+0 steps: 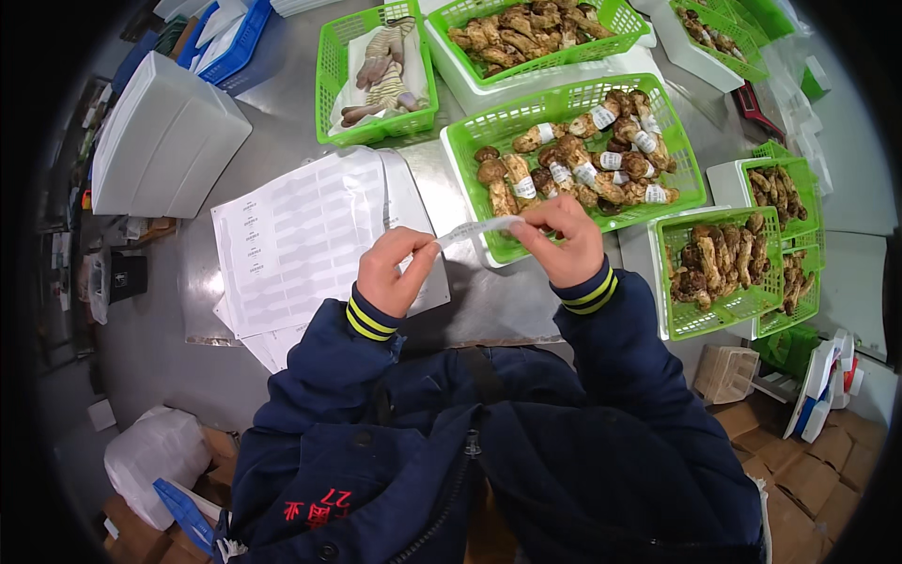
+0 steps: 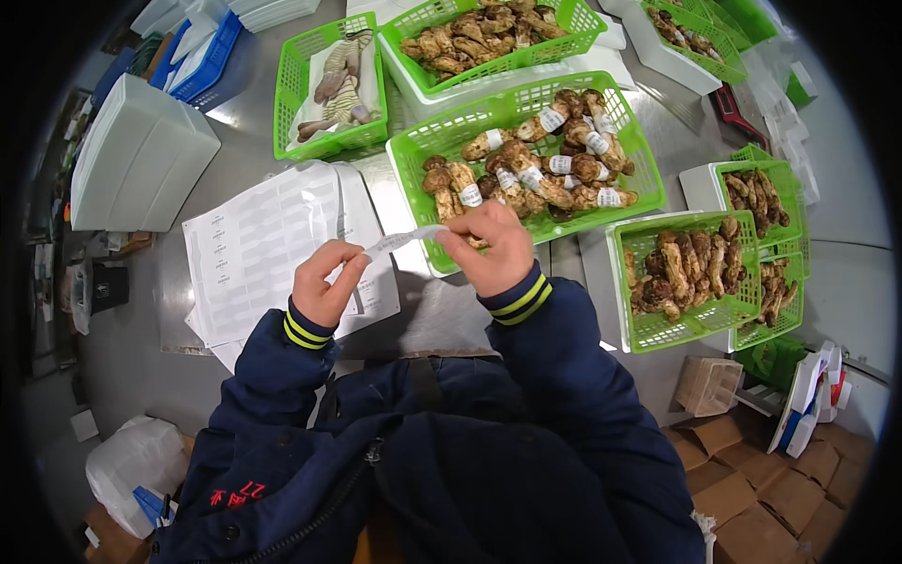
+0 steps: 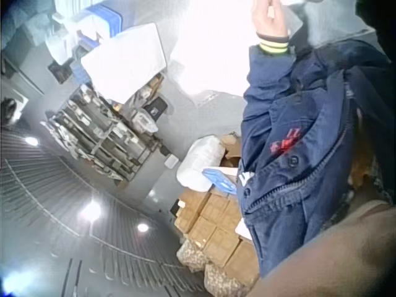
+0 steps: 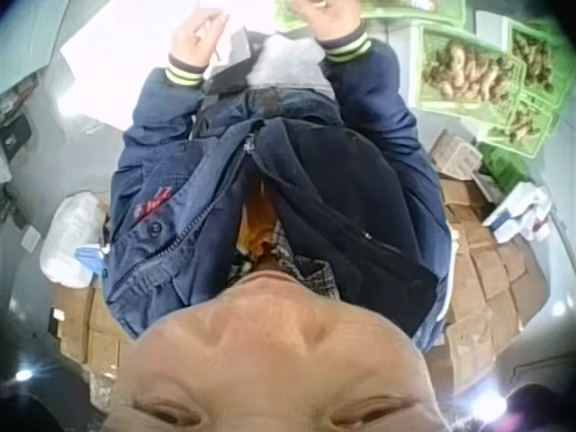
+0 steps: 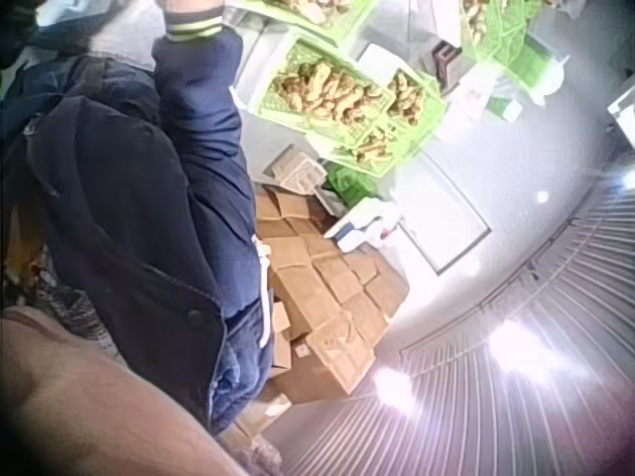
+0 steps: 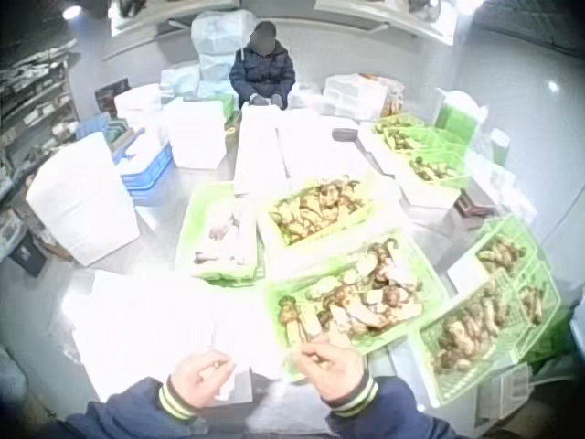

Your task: The person picks mushrooms from green baskets, wraps small paper labels around their stems, and places them back. They repeatedly flip through a stack of printed sheets on the table while handling the mushrooms.

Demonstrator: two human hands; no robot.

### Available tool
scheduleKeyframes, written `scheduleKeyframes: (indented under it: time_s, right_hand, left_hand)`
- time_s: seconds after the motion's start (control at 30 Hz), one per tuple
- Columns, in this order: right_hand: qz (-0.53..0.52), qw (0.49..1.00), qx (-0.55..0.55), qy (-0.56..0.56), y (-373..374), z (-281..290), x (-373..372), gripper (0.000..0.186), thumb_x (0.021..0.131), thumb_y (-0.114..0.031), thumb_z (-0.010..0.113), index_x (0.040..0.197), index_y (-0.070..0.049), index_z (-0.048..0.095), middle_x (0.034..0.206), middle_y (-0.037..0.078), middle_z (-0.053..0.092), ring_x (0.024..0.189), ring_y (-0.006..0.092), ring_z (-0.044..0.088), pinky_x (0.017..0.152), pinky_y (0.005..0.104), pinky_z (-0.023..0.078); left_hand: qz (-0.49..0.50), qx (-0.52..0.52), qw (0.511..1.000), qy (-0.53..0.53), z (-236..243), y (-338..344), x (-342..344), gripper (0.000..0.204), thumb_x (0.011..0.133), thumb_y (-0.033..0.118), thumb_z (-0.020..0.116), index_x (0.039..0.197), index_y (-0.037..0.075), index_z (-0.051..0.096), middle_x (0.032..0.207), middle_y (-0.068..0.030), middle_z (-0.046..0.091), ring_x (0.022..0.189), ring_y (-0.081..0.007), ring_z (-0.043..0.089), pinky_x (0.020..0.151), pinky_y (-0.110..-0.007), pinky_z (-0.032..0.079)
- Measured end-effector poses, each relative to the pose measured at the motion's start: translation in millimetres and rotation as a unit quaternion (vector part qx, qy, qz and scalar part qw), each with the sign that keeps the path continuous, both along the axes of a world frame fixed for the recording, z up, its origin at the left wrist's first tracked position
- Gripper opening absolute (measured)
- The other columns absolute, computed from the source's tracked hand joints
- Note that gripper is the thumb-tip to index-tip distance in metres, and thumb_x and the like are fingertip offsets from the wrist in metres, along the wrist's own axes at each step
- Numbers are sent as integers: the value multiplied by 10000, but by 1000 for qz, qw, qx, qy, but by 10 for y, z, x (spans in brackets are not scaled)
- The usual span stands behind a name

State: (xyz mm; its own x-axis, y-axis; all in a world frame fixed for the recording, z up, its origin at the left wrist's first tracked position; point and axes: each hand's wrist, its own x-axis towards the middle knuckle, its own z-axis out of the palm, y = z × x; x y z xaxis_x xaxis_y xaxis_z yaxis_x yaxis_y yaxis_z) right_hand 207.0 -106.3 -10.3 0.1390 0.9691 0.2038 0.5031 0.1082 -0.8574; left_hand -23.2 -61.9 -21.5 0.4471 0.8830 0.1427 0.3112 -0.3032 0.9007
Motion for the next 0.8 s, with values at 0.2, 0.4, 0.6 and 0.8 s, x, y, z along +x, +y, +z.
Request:
scheduleKeyframes:
  time_s: [0.2,0.4,0.6,0.8]
  right_hand:
    - [27,999,-12,23,-212,-64,337,76,685,-73,691,724,-30,642,672,81,548,615,190,521,538,283,411]
    - [-174,975,10,135,-322,-80,776,61,785,-34,643,785,9,600,698,-20,484,581,45,385,508,186,297]
    - [-241,954,51,172,-313,-157,734,88,788,-45,655,805,24,603,727,-24,478,607,30,376,545,168,306]
    - [-258,952,55,155,-329,-87,703,102,778,-33,658,811,46,602,733,-2,497,619,47,406,558,177,322]
  left_hand:
    - [-20,-76,996,38,-252,35,194,215,843,113,566,996,-35,602,811,-92,623,744,-134,568,688,-258,446]
    - [24,67,995,69,-360,460,538,361,731,182,678,1035,13,583,830,-128,606,788,-259,556,712,-343,440]
    - [-8,297,891,344,-532,934,1154,418,668,355,701,901,19,618,976,-128,533,1029,-310,446,904,-438,352]
    - [-37,220,881,417,-651,872,1265,397,702,379,666,852,13,629,967,-116,544,1055,-282,446,983,-487,273]
